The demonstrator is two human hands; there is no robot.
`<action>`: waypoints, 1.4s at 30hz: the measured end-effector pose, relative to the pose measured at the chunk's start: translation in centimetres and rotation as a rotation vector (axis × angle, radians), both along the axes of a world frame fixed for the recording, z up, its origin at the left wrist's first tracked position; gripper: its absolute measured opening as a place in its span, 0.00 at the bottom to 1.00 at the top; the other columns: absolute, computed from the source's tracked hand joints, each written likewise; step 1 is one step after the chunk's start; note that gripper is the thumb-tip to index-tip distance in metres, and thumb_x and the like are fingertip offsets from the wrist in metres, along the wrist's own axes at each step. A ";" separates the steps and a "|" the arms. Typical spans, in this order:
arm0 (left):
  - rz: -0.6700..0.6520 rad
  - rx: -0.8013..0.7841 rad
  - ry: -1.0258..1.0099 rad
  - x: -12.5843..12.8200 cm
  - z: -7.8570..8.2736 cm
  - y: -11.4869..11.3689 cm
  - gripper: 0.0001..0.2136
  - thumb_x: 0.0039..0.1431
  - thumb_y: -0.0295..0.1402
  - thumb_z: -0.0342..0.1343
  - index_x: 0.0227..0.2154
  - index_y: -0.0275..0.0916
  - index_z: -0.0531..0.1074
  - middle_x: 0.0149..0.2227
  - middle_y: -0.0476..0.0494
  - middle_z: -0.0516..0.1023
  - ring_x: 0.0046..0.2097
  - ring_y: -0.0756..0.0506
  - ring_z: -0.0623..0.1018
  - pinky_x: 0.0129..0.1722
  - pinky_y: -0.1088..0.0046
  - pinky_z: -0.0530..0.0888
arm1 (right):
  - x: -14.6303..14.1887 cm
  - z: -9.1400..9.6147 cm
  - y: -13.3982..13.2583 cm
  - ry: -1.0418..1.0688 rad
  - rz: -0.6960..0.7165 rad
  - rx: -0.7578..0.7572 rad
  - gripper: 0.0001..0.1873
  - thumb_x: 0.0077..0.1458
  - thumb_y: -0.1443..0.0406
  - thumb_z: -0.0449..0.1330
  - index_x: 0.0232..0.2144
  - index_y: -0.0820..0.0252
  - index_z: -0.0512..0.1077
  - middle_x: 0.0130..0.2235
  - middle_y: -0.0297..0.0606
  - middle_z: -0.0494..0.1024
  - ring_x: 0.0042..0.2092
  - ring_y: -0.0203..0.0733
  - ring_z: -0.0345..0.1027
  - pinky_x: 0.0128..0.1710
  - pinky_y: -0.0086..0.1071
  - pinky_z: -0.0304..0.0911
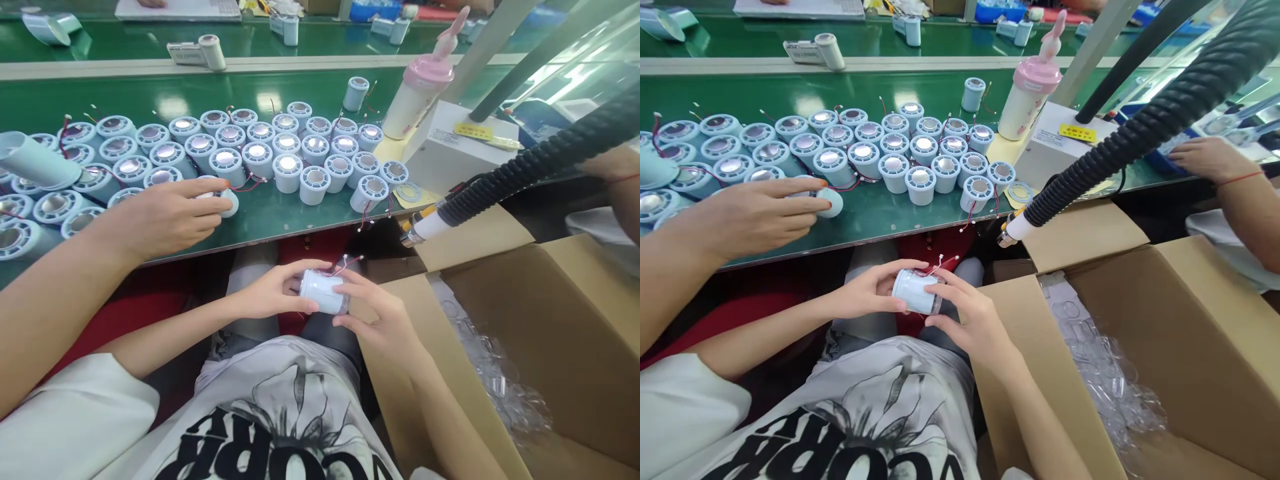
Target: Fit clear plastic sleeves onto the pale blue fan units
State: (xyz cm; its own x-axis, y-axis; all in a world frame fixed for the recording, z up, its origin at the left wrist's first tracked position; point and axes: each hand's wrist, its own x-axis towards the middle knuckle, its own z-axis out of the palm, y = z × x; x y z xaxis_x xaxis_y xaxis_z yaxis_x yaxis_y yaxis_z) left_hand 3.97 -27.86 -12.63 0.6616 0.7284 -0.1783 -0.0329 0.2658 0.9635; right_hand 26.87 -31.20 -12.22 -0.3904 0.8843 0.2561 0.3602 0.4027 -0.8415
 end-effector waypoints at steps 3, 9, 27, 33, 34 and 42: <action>-0.062 0.065 0.074 -0.2 0.6 0.1 0.32 0.49 0.33 0.65 0.58 0.46 0.62 0.60 0.39 0.66 0.54 0.41 0.73 0.49 0.66 0.74 | 0.1 -0.4 -0.4 0.026 0.005 -0.018 0.22 0.48 0.65 0.68 0.46 0.53 0.69 0.55 0.43 0.72 0.55 0.48 0.68 0.52 0.39 0.67; -0.119 0.173 0.077 -0.3 1.5 0.1 0.36 0.46 0.30 0.67 0.59 0.47 0.61 0.62 0.39 0.64 0.58 0.39 0.70 0.55 0.62 0.70 | 0.3 0.2 -0.6 0.157 0.012 -0.223 0.23 0.47 0.64 0.69 0.46 0.53 0.68 0.51 0.41 0.75 0.53 0.47 0.69 0.49 0.36 0.71; -0.068 -0.038 -0.117 4.7 -0.7 3.4 0.37 0.42 0.26 0.69 0.58 0.44 0.64 0.59 0.37 0.68 0.58 0.39 0.70 0.55 0.61 0.69 | 2.4 -1.4 -0.5 0.472 -0.276 -0.490 0.23 0.45 0.58 0.68 0.43 0.55 0.66 0.46 0.41 0.76 0.46 0.45 0.72 0.44 0.37 0.70; 0.057 -0.197 -0.113 10.7 -2.5 8.2 0.29 0.40 0.33 0.71 0.48 0.34 0.73 0.48 0.35 0.77 0.52 0.39 0.75 0.55 0.59 0.67 | 3.3 -5.5 1.8 0.703 -0.563 -0.422 0.28 0.44 0.49 0.65 0.43 0.55 0.61 0.38 0.40 0.77 0.40 0.46 0.74 0.40 0.39 0.70; 0.053 -0.205 -0.108 11.4 -2.6 8.8 0.28 0.40 0.34 0.70 0.47 0.33 0.74 0.47 0.35 0.78 0.50 0.39 0.76 0.55 0.59 0.67 | 3.5 -6.0 2.2 0.712 -0.577 -0.412 0.28 0.46 0.49 0.64 0.43 0.55 0.61 0.38 0.40 0.77 0.39 0.45 0.74 0.39 0.39 0.70; 0.017 -0.177 -0.051 11.5 -2.0 10.4 0.28 0.38 0.33 0.71 0.45 0.33 0.72 0.47 0.36 0.78 0.51 0.40 0.74 0.55 0.61 0.66 | 4.0 -6.6 3.5 0.786 -0.536 -0.413 0.31 0.43 0.48 0.66 0.43 0.56 0.61 0.38 0.41 0.77 0.39 0.45 0.74 0.40 0.40 0.71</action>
